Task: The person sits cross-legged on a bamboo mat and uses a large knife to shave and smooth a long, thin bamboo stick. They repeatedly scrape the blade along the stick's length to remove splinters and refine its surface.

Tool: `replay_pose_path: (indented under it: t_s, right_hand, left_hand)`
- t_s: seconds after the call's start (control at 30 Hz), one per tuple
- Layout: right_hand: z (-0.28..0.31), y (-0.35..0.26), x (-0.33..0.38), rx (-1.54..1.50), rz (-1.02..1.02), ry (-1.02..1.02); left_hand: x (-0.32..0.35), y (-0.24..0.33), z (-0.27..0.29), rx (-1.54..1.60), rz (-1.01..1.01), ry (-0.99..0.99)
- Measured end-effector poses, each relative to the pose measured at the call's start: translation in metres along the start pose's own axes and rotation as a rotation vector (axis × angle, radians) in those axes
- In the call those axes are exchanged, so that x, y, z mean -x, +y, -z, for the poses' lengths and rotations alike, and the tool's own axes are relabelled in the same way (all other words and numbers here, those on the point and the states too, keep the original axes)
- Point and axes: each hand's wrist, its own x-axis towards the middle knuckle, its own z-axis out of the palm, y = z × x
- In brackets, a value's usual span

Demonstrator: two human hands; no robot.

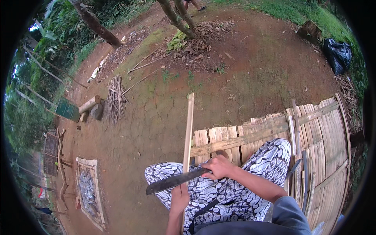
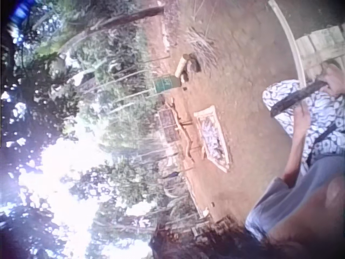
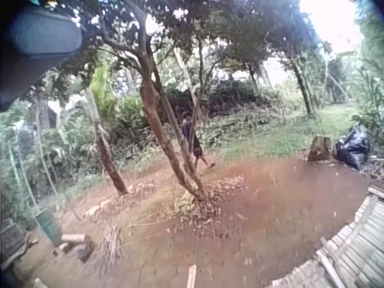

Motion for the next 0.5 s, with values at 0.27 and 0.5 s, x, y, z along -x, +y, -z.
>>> replay_pose_path:
  t_s: [0.27, 0.5]
  right_hand:
    - [0.001, 0.001, -0.004, 0.085, -0.112, 0.077]
    - [0.019, 0.007, -0.005, 0.085, -0.158, 0.018]
  left_hand:
    - [-0.017, 0.026, 0.022, 0.094, 0.021, 0.029]
    - [-0.003, 0.023, -0.001, 0.204, 0.116, -0.032]
